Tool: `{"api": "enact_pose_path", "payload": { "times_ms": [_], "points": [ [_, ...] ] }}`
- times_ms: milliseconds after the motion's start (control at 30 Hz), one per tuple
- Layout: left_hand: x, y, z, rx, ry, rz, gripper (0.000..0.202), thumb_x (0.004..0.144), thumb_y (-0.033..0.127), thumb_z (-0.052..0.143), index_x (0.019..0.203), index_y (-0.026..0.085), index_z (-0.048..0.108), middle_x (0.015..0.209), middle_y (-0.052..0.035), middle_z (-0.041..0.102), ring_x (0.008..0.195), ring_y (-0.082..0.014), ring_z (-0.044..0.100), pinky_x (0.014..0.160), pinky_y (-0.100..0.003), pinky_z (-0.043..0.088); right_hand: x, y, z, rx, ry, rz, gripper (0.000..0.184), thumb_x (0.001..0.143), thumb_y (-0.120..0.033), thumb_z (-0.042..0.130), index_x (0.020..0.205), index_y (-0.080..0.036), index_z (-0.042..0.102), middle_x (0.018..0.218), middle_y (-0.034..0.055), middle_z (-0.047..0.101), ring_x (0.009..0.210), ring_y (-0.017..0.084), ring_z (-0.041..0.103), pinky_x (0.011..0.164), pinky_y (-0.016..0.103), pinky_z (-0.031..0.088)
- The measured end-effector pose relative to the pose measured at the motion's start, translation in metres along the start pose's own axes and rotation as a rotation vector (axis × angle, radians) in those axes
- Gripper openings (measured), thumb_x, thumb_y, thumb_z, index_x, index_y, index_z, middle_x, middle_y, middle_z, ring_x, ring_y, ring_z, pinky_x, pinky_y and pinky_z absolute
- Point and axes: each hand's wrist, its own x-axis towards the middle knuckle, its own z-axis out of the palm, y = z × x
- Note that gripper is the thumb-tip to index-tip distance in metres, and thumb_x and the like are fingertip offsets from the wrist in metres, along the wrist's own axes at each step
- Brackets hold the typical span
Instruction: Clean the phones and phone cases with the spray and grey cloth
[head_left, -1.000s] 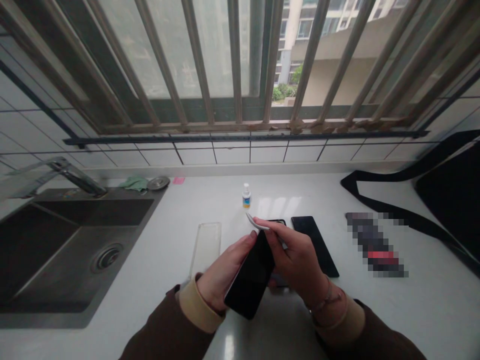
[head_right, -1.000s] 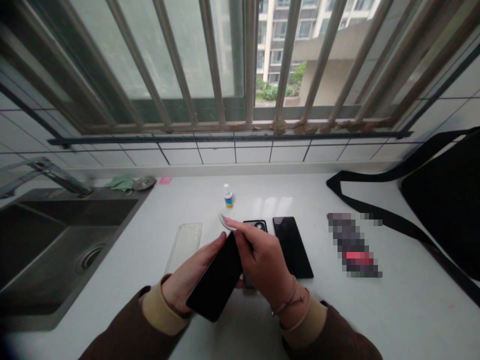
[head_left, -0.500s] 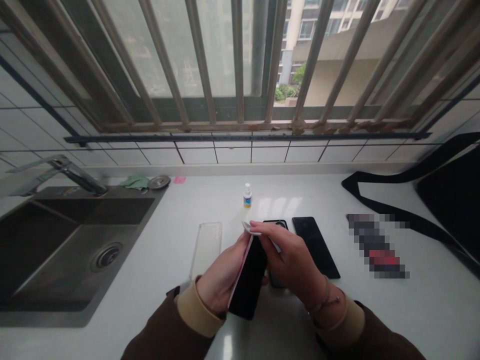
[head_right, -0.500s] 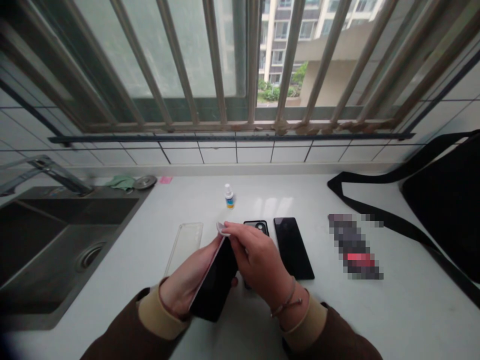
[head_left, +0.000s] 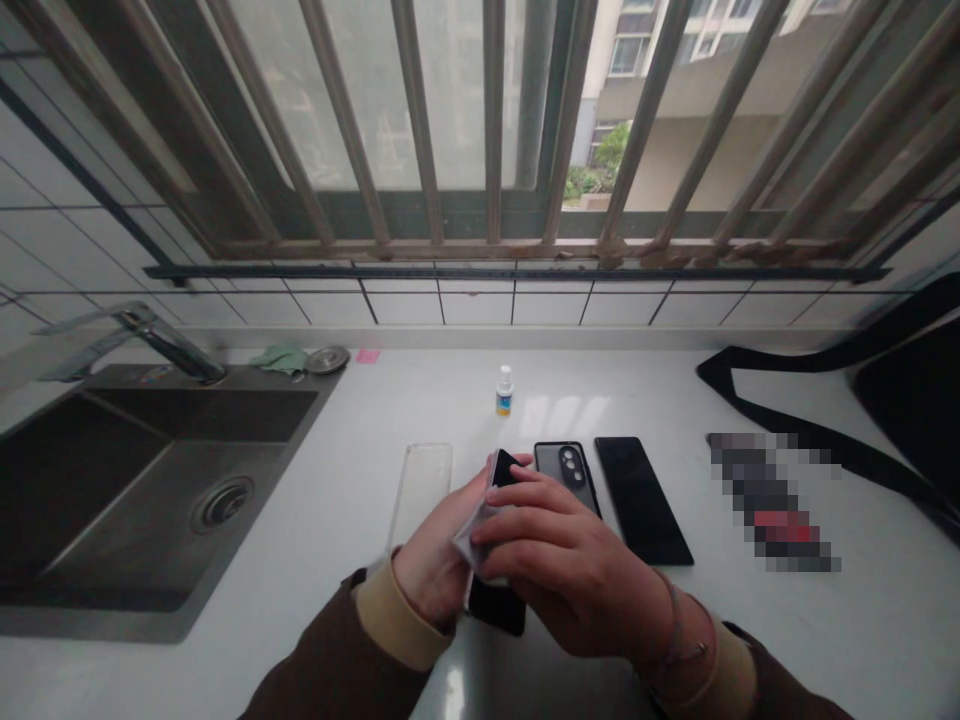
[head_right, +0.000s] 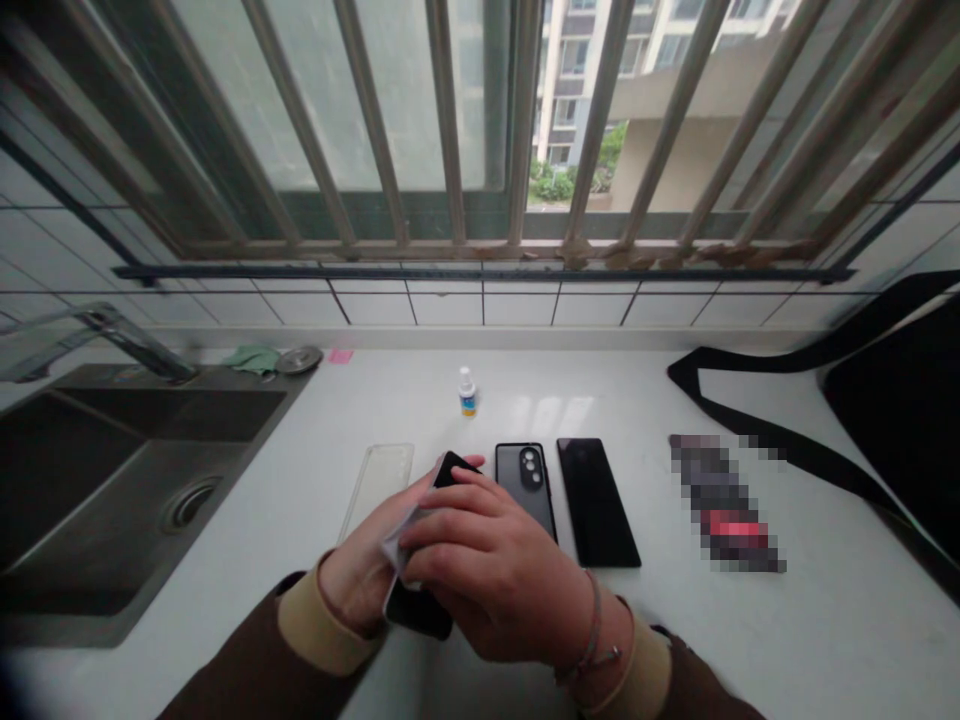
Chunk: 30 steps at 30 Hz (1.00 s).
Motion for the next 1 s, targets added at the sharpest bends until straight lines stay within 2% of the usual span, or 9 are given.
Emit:
{"api": "enact_pose_path", "payload": {
  "times_ms": [100, 233, 367, 467, 567, 700, 800, 900, 1000],
  "points": [
    [-0.002, 0.005, -0.001, -0.036, 0.085, -0.065, 0.045, 0.109, 0.060, 0.053, 0.124, 0.020, 0.068, 0.087, -0.0043, 0.070, 0.085, -0.0187, 0.075, 0.077, -0.026, 0.060, 0.003, -0.009, -0.003, -0.028, -0.057, -0.070, 0.024, 0.100, -0.016, 0.057, 0.116, -0.027, 0.071, 0.128, -0.0005, 0.081, 0.136, 0.023, 0.065, 0.135, 0.046, 0.032],
    [-0.006, 0.011, 0.001, -0.002, 0.183, -0.050, 0.062, 0.100, 0.078, 0.052, 0.132, 0.025, 0.062, 0.083, -0.0029, 0.069, 0.068, -0.0174, 0.071, 0.064, -0.028, 0.058, 0.003, -0.014, -0.002, -0.113, -0.096, -0.133, 0.022, 0.100, -0.018, 0.056, 0.112, -0.026, 0.073, 0.131, -0.0018, 0.080, 0.134, 0.022, 0.066, 0.136, 0.044, 0.031],
    [-0.009, 0.016, 0.004, 0.022, 0.294, 0.012, 0.061, 0.097, 0.079, 0.058, 0.128, 0.027, 0.061, 0.084, -0.0023, 0.070, 0.064, -0.0173, 0.070, 0.061, -0.028, 0.058, 0.001, -0.016, 0.005, -0.246, -0.041, -0.169, 0.018, 0.103, -0.021, 0.062, 0.110, -0.030, 0.076, 0.133, -0.0039, 0.080, 0.129, 0.020, 0.069, 0.136, 0.043, 0.033],
    [-0.008, 0.017, 0.004, -0.038, 0.309, 0.034, 0.055, 0.096, 0.076, 0.062, 0.122, 0.028, 0.061, 0.084, -0.0022, 0.070, 0.065, -0.0171, 0.071, 0.064, -0.029, 0.060, 0.001, -0.015, 0.009, -0.341, 0.043, -0.175, 0.020, 0.104, -0.019, 0.067, 0.119, -0.026, 0.078, 0.132, -0.0014, 0.081, 0.126, 0.021, 0.071, 0.136, 0.043, 0.035],
    [-0.006, 0.018, 0.004, -0.082, 0.293, 0.118, 0.050, 0.099, 0.071, 0.062, 0.118, 0.026, 0.061, 0.086, -0.0043, 0.072, 0.072, -0.0190, 0.074, 0.072, -0.033, 0.064, -0.003, -0.013, 0.010, -0.393, 0.136, -0.140, 0.028, 0.101, -0.016, 0.070, 0.127, -0.024, 0.078, 0.133, 0.0039, 0.080, 0.128, 0.026, 0.069, 0.129, 0.047, 0.047],
    [-0.009, 0.020, 0.009, -0.039, 0.199, 0.344, 0.042, 0.104, 0.060, 0.062, 0.124, 0.023, 0.062, 0.115, -0.0136, 0.077, 0.101, -0.0250, 0.079, 0.092, -0.039, 0.064, -0.011, -0.010, 0.008, -0.360, 0.271, -0.006, 0.050, 0.101, -0.008, 0.067, 0.149, -0.024, 0.067, 0.139, 0.0125, 0.073, 0.131, 0.029, 0.068, 0.113, 0.044, 0.062],
    [-0.016, 0.020, 0.015, 0.051, 0.057, 0.505, 0.043, 0.104, 0.051, 0.068, 0.138, 0.025, 0.061, 0.138, -0.0141, 0.072, 0.120, -0.0263, 0.075, 0.103, -0.040, 0.061, -0.013, -0.006, 0.005, -0.302, 0.484, 0.149, 0.058, 0.102, -0.004, 0.063, 0.152, -0.032, 0.065, 0.139, 0.0096, 0.071, 0.126, 0.026, 0.071, 0.109, 0.042, 0.063],
    [-0.023, 0.016, 0.020, 0.155, 0.007, 0.631, 0.065, 0.099, 0.034, 0.080, 0.156, 0.038, 0.050, 0.147, -0.0075, 0.069, 0.123, -0.0222, 0.073, 0.104, -0.034, 0.059, -0.012, 0.004, 0.002, -0.199, 0.701, 0.397, 0.039, 0.105, -0.014, 0.062, 0.135, -0.036, 0.077, 0.134, 0.0069, 0.073, 0.124, 0.027, 0.071, 0.110, 0.048, 0.061],
    [-0.025, 0.011, 0.021, 0.194, 0.008, 0.691, 0.096, 0.087, 0.021, 0.091, 0.163, 0.046, 0.039, 0.150, -0.0058, 0.068, 0.132, -0.0242, 0.069, 0.107, -0.034, 0.058, -0.009, 0.020, 0.006, 0.139, 0.798, 0.741, 0.023, 0.107, -0.037, 0.065, 0.119, -0.030, 0.082, 0.127, 0.0077, 0.078, 0.120, 0.029, 0.073, 0.108, 0.051, 0.060]
  ]
}}
